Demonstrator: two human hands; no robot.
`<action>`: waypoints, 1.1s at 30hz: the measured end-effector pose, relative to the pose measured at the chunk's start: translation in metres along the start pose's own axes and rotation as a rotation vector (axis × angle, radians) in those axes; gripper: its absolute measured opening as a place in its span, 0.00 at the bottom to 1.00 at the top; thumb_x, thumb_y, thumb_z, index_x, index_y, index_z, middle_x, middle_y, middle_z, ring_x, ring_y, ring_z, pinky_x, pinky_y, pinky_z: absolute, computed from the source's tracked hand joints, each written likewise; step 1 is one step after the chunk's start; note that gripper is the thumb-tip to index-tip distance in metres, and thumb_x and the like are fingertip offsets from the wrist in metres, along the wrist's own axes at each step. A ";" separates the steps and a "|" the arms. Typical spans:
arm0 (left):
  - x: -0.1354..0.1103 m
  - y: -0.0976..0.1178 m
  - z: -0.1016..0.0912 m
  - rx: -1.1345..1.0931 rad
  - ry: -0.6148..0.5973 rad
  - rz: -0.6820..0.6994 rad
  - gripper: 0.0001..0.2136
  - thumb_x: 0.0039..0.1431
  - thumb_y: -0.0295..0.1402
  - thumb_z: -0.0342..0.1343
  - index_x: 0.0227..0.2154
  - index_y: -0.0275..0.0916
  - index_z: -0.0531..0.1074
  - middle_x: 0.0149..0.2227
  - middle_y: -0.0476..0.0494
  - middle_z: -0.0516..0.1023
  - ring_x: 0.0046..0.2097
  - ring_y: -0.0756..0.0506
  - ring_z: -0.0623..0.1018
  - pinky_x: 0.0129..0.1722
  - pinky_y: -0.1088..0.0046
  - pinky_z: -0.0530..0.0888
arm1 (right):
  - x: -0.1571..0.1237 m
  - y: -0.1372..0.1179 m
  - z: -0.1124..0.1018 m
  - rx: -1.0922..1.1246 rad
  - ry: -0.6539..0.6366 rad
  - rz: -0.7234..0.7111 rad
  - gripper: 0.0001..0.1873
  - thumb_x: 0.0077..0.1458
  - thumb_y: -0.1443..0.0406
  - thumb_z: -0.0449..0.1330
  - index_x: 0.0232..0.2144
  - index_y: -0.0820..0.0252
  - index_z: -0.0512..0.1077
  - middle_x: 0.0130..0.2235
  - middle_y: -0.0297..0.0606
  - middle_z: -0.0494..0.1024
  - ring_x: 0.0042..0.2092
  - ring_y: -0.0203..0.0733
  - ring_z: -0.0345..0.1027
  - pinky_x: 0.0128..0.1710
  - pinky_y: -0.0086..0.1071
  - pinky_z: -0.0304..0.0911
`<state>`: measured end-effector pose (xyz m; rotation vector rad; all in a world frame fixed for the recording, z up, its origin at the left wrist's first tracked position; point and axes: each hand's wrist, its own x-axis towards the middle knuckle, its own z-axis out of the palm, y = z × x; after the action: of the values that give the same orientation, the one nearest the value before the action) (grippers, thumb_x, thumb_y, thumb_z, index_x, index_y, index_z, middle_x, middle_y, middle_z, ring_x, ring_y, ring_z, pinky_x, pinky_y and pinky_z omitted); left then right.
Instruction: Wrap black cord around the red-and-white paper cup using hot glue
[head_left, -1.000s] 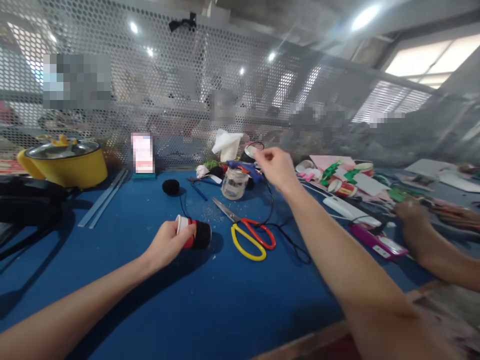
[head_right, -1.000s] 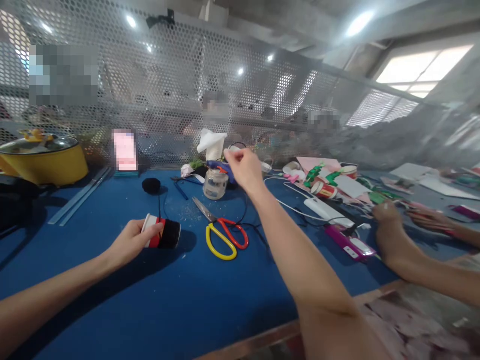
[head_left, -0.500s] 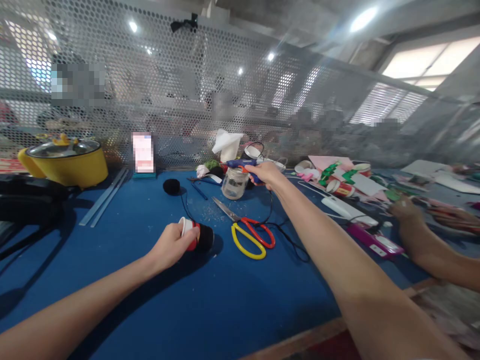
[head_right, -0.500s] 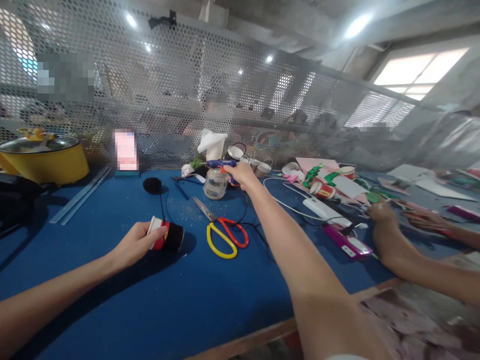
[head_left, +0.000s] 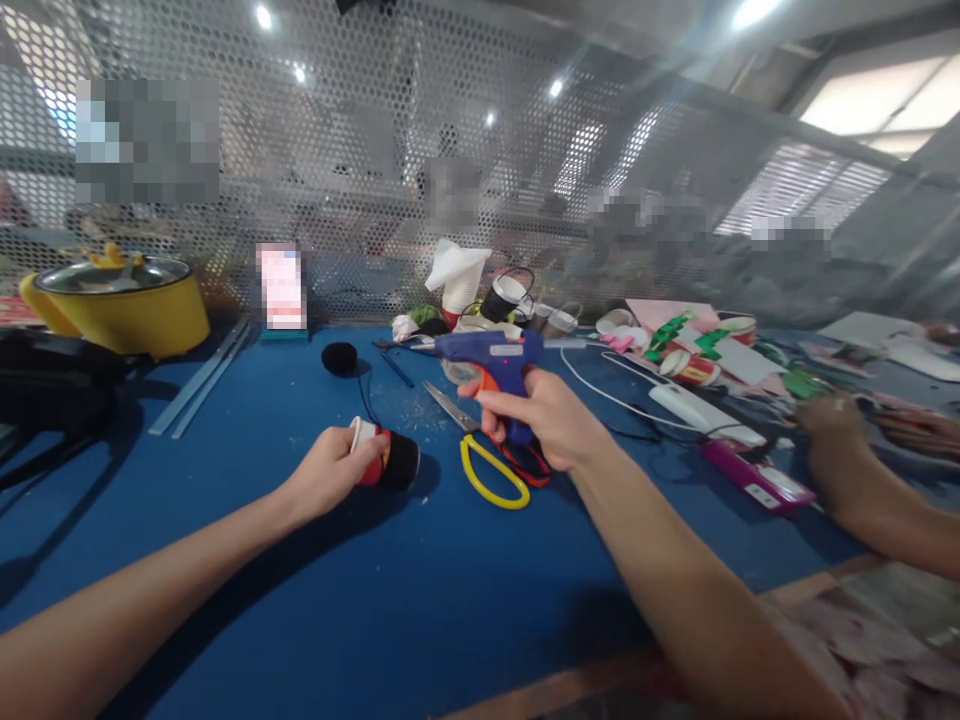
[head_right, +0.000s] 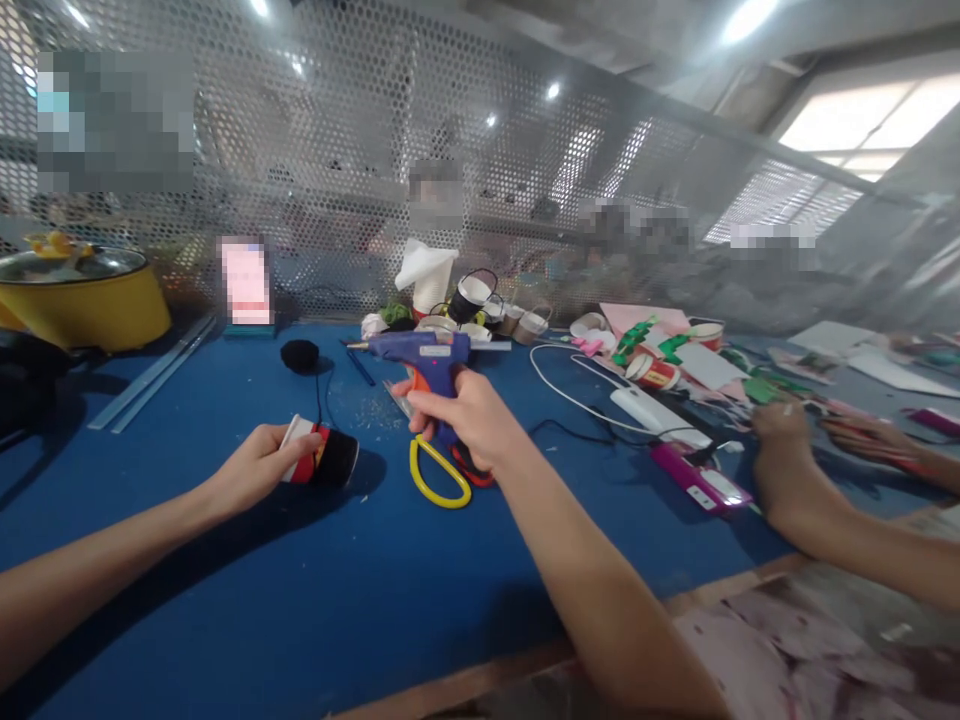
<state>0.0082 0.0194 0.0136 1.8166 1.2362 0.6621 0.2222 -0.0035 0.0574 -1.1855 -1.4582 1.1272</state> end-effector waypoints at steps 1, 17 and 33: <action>0.001 0.000 0.000 -0.007 -0.001 -0.010 0.16 0.47 0.40 0.43 0.12 0.38 0.52 0.14 0.54 0.51 0.18 0.55 0.52 0.17 0.78 0.49 | -0.004 0.003 0.003 -0.015 -0.014 0.026 0.09 0.44 0.64 0.55 0.28 0.65 0.67 0.17 0.31 0.67 0.19 0.30 0.60 0.20 0.25 0.59; 0.005 -0.001 -0.002 -0.102 0.013 -0.113 0.13 0.46 0.38 0.42 0.15 0.35 0.59 0.14 0.55 0.54 0.18 0.55 0.55 0.17 0.78 0.51 | -0.031 0.004 0.028 -0.661 -0.119 -0.024 0.12 0.47 0.59 0.51 0.20 0.61 0.65 0.12 0.28 0.63 0.15 0.31 0.58 0.17 0.25 0.56; 0.005 -0.003 0.000 -0.131 0.023 -0.143 0.14 0.47 0.40 0.41 0.16 0.35 0.59 0.13 0.55 0.53 0.17 0.55 0.54 0.17 0.78 0.51 | -0.036 0.013 0.030 -0.980 -0.079 -0.312 0.09 0.49 0.61 0.51 0.28 0.61 0.66 0.28 0.36 0.71 0.30 0.36 0.64 0.30 0.27 0.58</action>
<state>0.0087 0.0241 0.0109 1.6021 1.2937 0.6685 0.1986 -0.0407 0.0364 -1.4597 -2.2646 0.1958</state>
